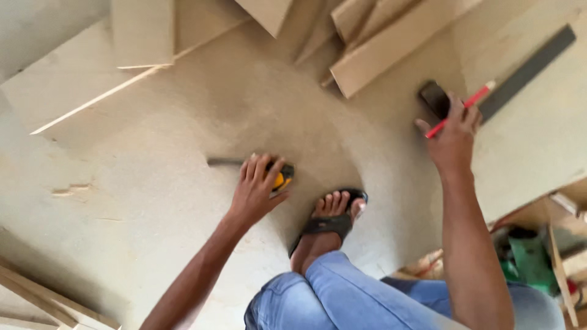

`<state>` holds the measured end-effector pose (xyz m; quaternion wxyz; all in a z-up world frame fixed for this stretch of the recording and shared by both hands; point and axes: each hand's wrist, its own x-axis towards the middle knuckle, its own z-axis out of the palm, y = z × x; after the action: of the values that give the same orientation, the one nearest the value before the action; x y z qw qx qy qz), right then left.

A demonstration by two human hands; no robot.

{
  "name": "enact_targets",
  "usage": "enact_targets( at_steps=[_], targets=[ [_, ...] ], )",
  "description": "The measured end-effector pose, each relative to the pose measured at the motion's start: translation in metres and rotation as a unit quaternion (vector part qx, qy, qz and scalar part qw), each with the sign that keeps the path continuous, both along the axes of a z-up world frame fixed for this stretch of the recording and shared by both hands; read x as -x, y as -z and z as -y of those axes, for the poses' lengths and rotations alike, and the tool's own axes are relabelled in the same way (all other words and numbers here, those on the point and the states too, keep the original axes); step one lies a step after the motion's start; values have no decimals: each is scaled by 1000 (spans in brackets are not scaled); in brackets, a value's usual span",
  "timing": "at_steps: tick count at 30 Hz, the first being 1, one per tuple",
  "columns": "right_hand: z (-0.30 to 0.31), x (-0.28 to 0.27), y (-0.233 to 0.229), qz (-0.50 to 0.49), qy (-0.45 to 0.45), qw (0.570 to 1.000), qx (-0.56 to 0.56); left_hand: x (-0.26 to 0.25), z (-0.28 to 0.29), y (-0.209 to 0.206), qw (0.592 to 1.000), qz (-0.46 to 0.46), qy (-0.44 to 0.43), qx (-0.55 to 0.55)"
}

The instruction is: The person measures, marks, and cuts pieces of wood using a tape measure, pencil, T-square, and circular saw.

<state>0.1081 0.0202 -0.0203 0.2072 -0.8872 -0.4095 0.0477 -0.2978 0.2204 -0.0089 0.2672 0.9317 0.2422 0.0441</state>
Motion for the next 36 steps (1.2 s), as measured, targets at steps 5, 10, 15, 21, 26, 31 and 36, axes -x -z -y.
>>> enact_targets(
  at_steps=[5, 10, 15, 21, 26, 31, 36],
  targets=[
    [25, -21, 24, 32, 2, 996, 81, 72, 8, 31, 983, -65, -169, -35],
    [37, -39, 47, 65, -41, 995, 71, 160, -11, 46, 911, -70, -405, -47],
    [17, -6, 41, 89, -33, 995, -26, 225, -18, 17, 794, -150, -583, -84],
    [-65, 119, 36, 58, -147, 982, -100, 151, -25, 3, 846, 62, -523, -78],
    [-117, 277, 14, -36, -473, 877, -81, 54, -36, -33, 881, 213, -422, 0],
    [-144, 348, -9, -145, -578, 794, -121, 19, -48, -44, 886, 177, -419, 85],
    [-142, 314, -11, -231, -428, 873, 35, 19, -54, -17, 891, 56, -449, 38]
  ],
)
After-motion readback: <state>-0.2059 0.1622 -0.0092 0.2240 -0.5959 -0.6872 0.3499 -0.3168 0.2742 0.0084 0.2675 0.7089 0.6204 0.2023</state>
